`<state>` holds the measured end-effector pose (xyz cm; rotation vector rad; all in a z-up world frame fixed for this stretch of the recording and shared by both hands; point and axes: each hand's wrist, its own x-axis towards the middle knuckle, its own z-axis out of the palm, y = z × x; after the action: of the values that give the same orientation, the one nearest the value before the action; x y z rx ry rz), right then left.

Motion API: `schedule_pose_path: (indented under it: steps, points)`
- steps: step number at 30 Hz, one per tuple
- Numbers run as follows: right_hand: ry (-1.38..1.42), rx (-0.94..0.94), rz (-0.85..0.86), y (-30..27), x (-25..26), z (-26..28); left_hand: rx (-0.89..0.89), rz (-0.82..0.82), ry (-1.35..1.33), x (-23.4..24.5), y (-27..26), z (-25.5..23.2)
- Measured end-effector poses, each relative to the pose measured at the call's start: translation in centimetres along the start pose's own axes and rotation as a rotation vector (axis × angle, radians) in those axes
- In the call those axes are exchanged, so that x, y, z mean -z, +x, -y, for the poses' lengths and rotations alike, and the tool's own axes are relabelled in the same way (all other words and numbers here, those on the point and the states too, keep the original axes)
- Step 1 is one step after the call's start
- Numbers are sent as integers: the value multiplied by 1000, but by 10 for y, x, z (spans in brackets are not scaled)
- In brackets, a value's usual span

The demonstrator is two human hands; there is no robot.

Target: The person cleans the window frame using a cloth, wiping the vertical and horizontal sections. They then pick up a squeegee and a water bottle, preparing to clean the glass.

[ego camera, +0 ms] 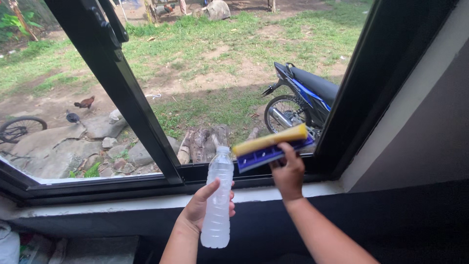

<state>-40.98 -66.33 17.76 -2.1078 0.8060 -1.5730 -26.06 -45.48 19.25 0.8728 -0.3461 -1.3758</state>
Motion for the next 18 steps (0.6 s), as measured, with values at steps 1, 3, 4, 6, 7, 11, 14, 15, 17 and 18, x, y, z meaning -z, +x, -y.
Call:
schedule_pose_path:
  steps: [1, 3, 4, 6, 7, 11, 14, 15, 17, 18]
  points:
    - [7, 46, -53, 11, 4, 2, -12, -20, 52, 2, 3, 2]
    - [75, 107, -77, 31, 6, 6, -46, -60, 142, 7, 9, 7]
    - [110, 139, -89, 37, 7, 8, -68, -79, 180, 9, 13, 8]
    - [81, 160, -63, 39, 9, 12, -129, -100, 231, 12, 19, 12]
    - [65, 169, -50, 36, 10, 12, -166, -101, 244, 13, 24, 14]
    - [-3, -98, 158, 4, 10, 5, -309, -143, 325, 20, 38, 22]
    - [-32, -152, 245, -18, 10, -7, -452, -223, 427, 24, 47, 28]
    - [-41, -116, 251, -21, 10, -11, -547, -240, 466, 25, 50, 31]
    - [-37, -102, 268, -24, 10, -19, -737, -277, 538, 25, 53, 38]
    - [-25, -123, 277, -23, 9, -21, -805, -319, 590, 25, 55, 39]
